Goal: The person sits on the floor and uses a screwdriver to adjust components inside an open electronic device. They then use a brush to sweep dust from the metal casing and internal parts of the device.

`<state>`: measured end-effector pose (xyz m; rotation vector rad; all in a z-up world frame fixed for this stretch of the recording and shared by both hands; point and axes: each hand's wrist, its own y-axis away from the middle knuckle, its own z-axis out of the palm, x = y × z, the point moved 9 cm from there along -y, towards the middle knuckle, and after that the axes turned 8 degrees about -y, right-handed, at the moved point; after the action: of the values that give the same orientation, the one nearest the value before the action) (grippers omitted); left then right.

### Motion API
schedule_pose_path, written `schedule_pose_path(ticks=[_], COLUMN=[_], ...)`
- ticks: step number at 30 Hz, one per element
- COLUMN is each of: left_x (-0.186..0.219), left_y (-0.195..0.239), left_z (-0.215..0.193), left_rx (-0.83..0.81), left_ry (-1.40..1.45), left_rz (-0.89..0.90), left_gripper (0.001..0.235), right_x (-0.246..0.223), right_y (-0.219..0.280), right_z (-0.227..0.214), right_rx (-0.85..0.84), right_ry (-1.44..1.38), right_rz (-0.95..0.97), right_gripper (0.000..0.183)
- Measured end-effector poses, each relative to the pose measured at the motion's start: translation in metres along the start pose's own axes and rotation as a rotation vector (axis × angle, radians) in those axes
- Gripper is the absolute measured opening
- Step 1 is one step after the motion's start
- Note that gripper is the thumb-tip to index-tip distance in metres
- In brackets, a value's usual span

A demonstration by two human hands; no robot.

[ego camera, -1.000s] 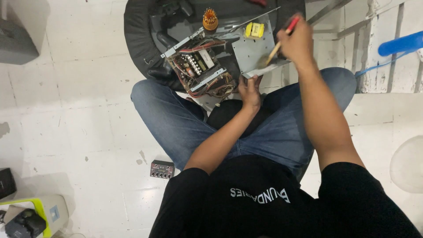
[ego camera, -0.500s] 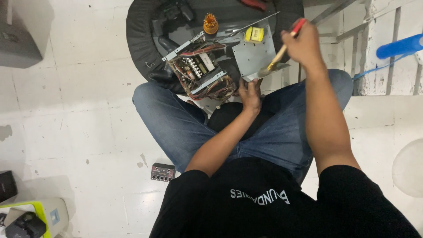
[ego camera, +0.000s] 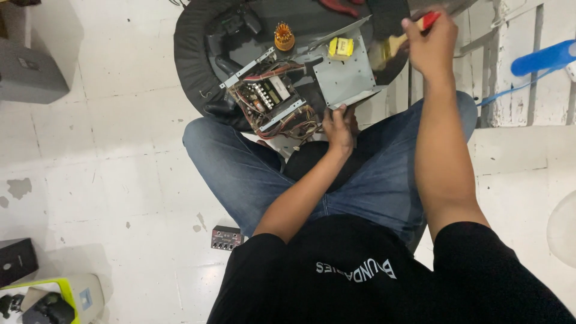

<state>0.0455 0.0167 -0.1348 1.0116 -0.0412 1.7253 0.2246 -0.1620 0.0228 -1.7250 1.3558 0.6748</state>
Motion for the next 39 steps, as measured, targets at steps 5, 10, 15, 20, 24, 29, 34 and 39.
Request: schedule_pose_path(ticks=[5, 10, 15, 20, 24, 29, 34, 39], left_x=[-0.009, -0.004, -0.003, -0.004, -0.005, 0.004, 0.029, 0.074], left_y=[-0.002, -0.003, -0.001, -0.002, -0.006, 0.005, 0.008, 0.036], left_z=[-0.006, -0.005, -0.003, -0.002, -0.007, 0.000, 0.018, 0.039], left_rx=[-0.004, -0.007, -0.029, -0.046, -0.013, 0.006, 0.125, 0.038], left_ry=[-0.027, -0.015, -0.028, 0.003, -0.041, -0.071, -0.201, -0.295], left_rz=[-0.027, -0.008, -0.010, -0.016, -0.038, -0.153, -0.288, -0.482], left_gripper=[0.038, 0.044, 0.050, 0.042, 0.041, 0.060, 0.056, 0.100], right_x=[0.031, 0.015, 0.065, 0.036, -0.002, 0.019, 0.017, -0.022], right_y=[-0.002, -0.008, -0.009, -0.013, -0.012, 0.004, -0.002, -0.001], right_z=[0.021, -0.002, -0.004, 0.044, -0.013, -0.037, -0.007, 0.011], right_rx=[0.080, 0.226, 0.420, 0.095, 0.309, 0.368, 0.246, 0.148], right_ry=[-0.709, -0.338, -0.487, -0.738, 0.031, -0.160, -0.370, -0.415], right_rz=[0.231, -0.044, 0.121, 0.176, -0.294, -0.116, -0.013, -0.095], right_gripper=[0.025, 0.013, 0.029, 0.019, 0.013, 0.021, 0.018, 0.012])
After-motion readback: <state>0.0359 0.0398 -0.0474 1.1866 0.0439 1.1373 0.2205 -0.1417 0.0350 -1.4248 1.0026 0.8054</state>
